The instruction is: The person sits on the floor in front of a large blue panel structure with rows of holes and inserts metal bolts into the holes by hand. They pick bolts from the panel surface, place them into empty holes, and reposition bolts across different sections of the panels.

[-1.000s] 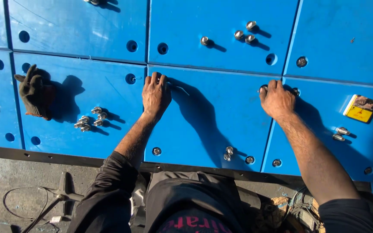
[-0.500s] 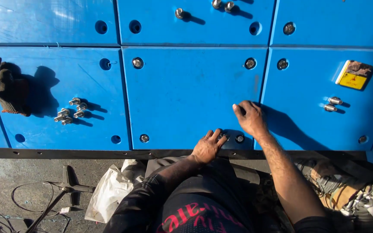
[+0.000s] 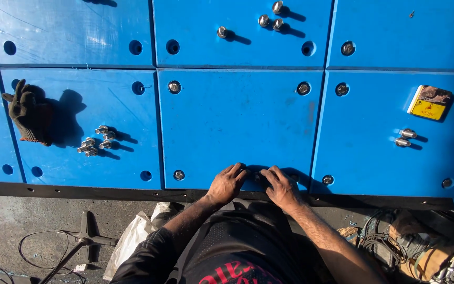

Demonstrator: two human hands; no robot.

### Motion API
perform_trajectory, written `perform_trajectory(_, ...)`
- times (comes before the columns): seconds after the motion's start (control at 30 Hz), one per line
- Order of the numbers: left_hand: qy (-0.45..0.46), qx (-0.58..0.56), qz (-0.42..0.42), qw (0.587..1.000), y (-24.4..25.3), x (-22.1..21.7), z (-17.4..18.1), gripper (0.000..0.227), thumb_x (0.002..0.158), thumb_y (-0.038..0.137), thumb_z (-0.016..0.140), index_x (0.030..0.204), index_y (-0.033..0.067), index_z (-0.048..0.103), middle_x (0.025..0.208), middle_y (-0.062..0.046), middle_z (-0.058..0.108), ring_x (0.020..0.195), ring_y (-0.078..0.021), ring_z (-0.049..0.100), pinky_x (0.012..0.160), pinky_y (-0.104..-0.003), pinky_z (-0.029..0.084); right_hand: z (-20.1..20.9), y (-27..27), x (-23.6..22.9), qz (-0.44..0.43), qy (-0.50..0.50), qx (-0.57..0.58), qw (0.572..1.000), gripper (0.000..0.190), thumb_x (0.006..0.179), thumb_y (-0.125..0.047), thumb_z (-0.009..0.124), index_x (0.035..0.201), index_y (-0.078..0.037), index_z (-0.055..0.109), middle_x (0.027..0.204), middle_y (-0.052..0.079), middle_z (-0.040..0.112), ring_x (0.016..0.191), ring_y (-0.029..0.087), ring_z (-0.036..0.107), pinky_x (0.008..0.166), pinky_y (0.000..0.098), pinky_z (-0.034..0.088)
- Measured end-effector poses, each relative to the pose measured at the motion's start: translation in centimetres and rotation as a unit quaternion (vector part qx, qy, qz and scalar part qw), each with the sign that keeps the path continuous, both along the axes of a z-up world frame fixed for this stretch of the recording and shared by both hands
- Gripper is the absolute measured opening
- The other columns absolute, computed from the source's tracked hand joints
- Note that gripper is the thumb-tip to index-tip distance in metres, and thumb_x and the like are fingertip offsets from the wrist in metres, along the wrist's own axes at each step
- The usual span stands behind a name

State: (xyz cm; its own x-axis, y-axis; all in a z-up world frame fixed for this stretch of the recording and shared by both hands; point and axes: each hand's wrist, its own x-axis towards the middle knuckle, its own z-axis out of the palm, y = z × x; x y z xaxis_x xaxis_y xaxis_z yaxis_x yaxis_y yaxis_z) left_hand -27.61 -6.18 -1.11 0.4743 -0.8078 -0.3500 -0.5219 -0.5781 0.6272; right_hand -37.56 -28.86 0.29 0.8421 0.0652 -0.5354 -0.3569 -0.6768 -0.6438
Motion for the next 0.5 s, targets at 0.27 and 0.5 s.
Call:
perform_trajectory(0.27,-0.045,0.006,0.086,0.995,3.3,1.7,1.1,0.024,0.097,0.024,0.066,0.116,0.0099,0.069,0.116,-0.017,0.061,0.107,-0.0307,0.060,0.086,-0.044,0.056,-0.2,-1.5,3.5,0.017,-0.098,-0.012,0.995,0.035,0.089,-0.016,0.079,0.121,-0.012,0.063,0.107,0.004,0.058,0.079,0.014,0.067,0.059,0.0229,0.061)
perform_trajectory(0.5,-0.075,-0.045,0.045,0.995,3.0,5.1,2.5,0.058,0.080,0.047,0.075,0.120,0.0054,0.064,0.114,-0.023,0.059,0.100,-0.0357,0.060,0.086,-0.054,0.055,-0.8,-9.9,18.1,-0.142,-0.260,-0.045,0.954,0.014,0.096,-0.012,0.077,0.105,-0.008,0.068,0.101,0.004,0.066,0.082,0.014,0.069,0.067,0.0289,0.060)
